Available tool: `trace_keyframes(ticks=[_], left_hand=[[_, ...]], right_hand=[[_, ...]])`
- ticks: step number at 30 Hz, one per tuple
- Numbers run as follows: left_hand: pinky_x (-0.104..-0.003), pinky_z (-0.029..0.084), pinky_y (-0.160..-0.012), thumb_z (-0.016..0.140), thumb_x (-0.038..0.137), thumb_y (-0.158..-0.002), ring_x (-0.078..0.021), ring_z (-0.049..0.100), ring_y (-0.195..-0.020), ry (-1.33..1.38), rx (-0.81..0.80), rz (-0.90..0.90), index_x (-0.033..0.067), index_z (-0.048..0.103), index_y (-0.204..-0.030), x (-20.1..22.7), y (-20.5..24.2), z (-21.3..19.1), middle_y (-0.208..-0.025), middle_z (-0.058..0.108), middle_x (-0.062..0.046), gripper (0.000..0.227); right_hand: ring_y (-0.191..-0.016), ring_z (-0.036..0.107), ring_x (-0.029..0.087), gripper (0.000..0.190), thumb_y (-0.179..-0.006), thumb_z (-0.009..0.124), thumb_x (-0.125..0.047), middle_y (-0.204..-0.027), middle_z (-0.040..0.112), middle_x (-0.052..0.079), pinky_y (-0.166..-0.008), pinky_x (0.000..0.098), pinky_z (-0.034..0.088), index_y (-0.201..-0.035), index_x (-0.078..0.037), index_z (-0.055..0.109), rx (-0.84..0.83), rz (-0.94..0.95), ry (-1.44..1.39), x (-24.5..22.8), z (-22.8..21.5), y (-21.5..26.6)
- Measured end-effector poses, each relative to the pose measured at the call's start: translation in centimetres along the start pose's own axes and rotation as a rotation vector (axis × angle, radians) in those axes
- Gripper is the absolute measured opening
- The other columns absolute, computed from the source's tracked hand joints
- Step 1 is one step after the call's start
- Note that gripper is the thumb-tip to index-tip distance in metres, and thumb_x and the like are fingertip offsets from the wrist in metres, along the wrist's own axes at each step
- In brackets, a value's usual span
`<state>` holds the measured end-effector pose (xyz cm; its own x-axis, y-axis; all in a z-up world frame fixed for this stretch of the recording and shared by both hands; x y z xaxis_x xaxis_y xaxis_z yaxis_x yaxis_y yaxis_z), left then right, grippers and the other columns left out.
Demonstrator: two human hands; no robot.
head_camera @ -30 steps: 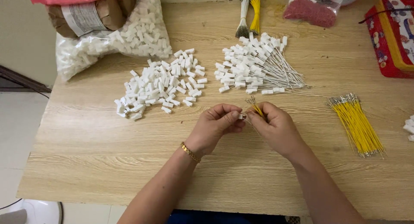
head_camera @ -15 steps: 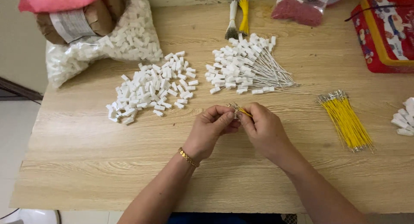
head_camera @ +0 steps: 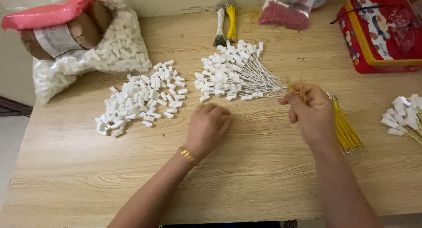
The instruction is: Manually attaching white plastic connectors to the ends of thin yellow wires at a workbench.
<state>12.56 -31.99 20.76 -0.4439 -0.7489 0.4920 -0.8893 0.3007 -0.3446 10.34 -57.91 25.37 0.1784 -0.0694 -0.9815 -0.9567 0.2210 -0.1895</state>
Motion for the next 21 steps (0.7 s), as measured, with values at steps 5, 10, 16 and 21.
trace_keyframes(ticks=[5,10,16,21], left_hand=[[-0.041,0.06,-0.069,0.073,0.021,-0.083,-0.0323,0.072,-0.079,-0.168,0.056,0.174,0.0123,0.075,-0.099,2.4,-4.6,2.6,-0.086,0.066,-0.01,0.018],[-0.04,0.06,-0.064,0.082,0.026,-0.076,-0.0303,0.071,-0.075,-0.352,0.156,0.286,0.0132,0.071,-0.085,2.2,-5.5,4.1,-0.082,0.062,-0.008,0.02],[-0.045,0.061,-0.077,0.078,0.019,-0.083,-0.0308,0.077,-0.09,0.235,-0.151,-0.156,0.0137,0.071,-0.101,-0.1,-3.7,1.9,-0.092,0.077,-0.009,0.02],[-0.029,0.061,-0.077,0.083,0.007,-0.081,-0.0156,0.071,-0.085,0.873,-0.119,-0.418,0.0056,0.073,-0.106,1.2,0.2,-3.6,-0.09,0.074,-0.007,0.027]], right_hand=[[-0.047,0.047,0.004,0.009,-0.104,0.063,-0.009,-0.072,0.063,0.009,-0.041,0.0168,0.037,-0.112,-0.005,0.061,-0.027,0.039,0.0,0.7,1.4,0.5],[-0.048,0.051,0.007,0.01,-0.099,0.073,-0.012,-0.063,0.056,0.005,-0.042,0.0203,0.04,-0.096,-0.002,0.069,-0.084,0.107,-0.027,2.9,2.1,1.0],[-0.049,0.049,0.005,0.015,-0.092,0.078,-0.008,-0.061,0.056,0.004,-0.044,0.02,0.04,-0.103,-0.001,0.071,-0.135,0.12,0.028,0.4,3.6,1.8],[-0.06,0.048,0.008,0.009,-0.091,0.079,-0.008,-0.067,0.057,0.002,-0.053,0.0221,0.039,-0.095,-0.001,0.074,-0.2,0.123,0.113,-2.0,6.2,2.9]])
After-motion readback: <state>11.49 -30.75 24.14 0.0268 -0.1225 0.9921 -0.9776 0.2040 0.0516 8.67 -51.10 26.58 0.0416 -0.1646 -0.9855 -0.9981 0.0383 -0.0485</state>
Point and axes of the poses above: each hand's wrist, its own y-axis away from the middle knuckle, its own z-axis out of the palm, x = y × z, the point moved 2 cm from there along -y, towards the middle knuckle
